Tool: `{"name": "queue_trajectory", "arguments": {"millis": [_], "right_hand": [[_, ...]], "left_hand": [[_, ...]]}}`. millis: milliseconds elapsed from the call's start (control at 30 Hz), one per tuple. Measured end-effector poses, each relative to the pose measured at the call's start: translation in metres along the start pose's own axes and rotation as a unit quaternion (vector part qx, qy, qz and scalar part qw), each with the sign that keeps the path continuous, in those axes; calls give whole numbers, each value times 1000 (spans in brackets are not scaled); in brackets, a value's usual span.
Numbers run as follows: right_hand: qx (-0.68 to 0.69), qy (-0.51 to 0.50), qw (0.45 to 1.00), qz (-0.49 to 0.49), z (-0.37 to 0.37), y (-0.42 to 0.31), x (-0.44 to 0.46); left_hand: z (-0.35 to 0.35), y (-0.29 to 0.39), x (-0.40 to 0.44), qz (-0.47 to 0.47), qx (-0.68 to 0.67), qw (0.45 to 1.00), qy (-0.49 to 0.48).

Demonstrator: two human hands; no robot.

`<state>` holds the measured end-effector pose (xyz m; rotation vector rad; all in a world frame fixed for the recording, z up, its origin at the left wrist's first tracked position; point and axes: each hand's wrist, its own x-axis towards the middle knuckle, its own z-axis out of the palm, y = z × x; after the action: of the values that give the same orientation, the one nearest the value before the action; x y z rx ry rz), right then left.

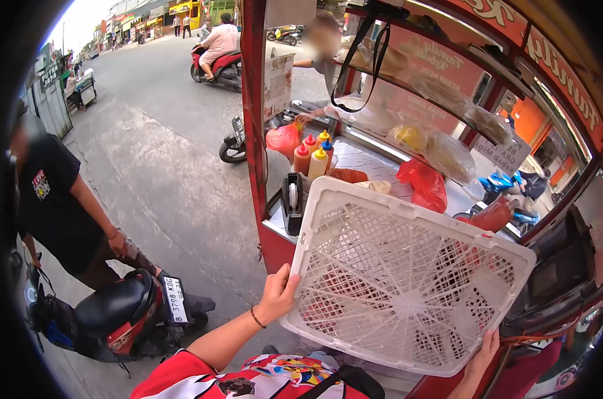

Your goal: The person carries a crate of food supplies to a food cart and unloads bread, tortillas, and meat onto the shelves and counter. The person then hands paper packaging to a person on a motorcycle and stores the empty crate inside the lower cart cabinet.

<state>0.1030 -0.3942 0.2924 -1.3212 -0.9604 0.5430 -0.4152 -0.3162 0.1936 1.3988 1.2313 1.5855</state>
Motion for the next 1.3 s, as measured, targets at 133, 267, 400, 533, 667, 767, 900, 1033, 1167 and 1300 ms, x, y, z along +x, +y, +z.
{"name": "queue_trajectory", "arguments": {"millis": [133, 267, 400, 533, 667, 767, 900, 1033, 1167, 1300], "right_hand": [[19, 84, 995, -56, -33, -26, -7], [-42, 36, 993, -103, -66, -64, -21], [-77, 46, 989, -117, -54, -86, -48], [-77, 14, 991, -112, -46, -83, -60], [-94, -7, 990, -101, -41, -69, -64], [-75, -9, 994, -84, -25, -69, -67], [-34, -5, 997, -67, -16, -61, -67], [-32, 18, 998, -52, -32, -38, -58], [-42, 67, 996, -34, -40, -21, -53], [-77, 100, 992, -20, -43, -15, -53]], "left_hand": [[27, -10, -4, 29, -83, 995, -39], [41, -24, -5, -66, -200, 951, -224], [61, -29, -14, -197, -344, 899, -188], [81, -57, -23, -233, -386, 884, -122], [86, -62, -28, -222, -369, 902, -39], [81, -63, -27, -229, -356, 906, -19], [74, -66, -23, -232, -357, 905, -19], [68, -63, -17, -235, -365, 901, -14], [66, -69, -19, -245, -360, 900, -13], [63, -69, -21, -263, -366, 892, -18]]}}
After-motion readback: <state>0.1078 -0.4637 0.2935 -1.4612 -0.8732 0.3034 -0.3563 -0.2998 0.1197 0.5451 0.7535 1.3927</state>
